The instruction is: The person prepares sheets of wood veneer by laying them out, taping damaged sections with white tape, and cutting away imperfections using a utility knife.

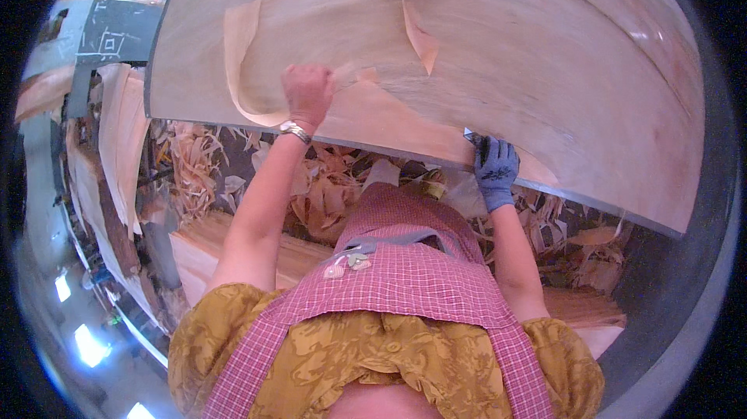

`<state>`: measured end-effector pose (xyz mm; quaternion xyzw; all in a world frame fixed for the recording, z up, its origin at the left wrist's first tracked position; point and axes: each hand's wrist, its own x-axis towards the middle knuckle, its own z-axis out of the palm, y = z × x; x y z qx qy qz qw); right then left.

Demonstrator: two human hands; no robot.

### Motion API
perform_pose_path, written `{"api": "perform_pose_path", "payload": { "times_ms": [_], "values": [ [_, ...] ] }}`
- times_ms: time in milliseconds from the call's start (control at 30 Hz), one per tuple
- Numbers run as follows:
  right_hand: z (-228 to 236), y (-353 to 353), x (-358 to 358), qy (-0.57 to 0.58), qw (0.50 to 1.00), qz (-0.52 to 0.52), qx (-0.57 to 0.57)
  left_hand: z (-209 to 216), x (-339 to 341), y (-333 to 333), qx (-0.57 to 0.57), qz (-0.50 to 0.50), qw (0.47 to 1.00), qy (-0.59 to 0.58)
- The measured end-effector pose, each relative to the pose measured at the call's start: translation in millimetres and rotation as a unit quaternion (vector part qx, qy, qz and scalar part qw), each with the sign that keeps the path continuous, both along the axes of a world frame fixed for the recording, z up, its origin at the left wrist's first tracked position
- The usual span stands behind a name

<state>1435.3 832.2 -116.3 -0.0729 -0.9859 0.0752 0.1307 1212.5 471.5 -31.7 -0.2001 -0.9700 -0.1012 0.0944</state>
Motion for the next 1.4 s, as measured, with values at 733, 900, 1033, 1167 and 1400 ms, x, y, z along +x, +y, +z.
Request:
{"api": "perform_pose_path", "payload": {
  "times_ms": [733, 900, 1033, 1167, 1400],
  "values": [
    [76.8, -16.4, -33.1, -0.027, 0.974, -0.056, -0.219, 35.1, 160.5, -370.1, -0.108, 0.644, 0.754, 0.069],
    [129.2, -78.9, -155.2, -0.004, 0.978, -0.022, -0.207, 18.1, 107.4, -198.9, -0.002, 0.271, 0.960, 0.066],
    [92.4, -77.9, -266.4, -0.060, 0.984, -0.032, -0.163, 35.2, 53.3, -142.7, 0.000, 0.145, 0.989, 0.008],
    [119.7, -12.5, -310.8, 0.141, 0.921, -0.004, -0.363, 46.8, 34.4, -220.3, -0.020, 0.206, 0.978, 0.006],
    [229.8, 296.3, -180.3, 0.182, 0.961, -0.208, -0.001, 92.5, -5.0, -368.6, 0.162, 0.385, 0.900, 0.128]
  ]
}}
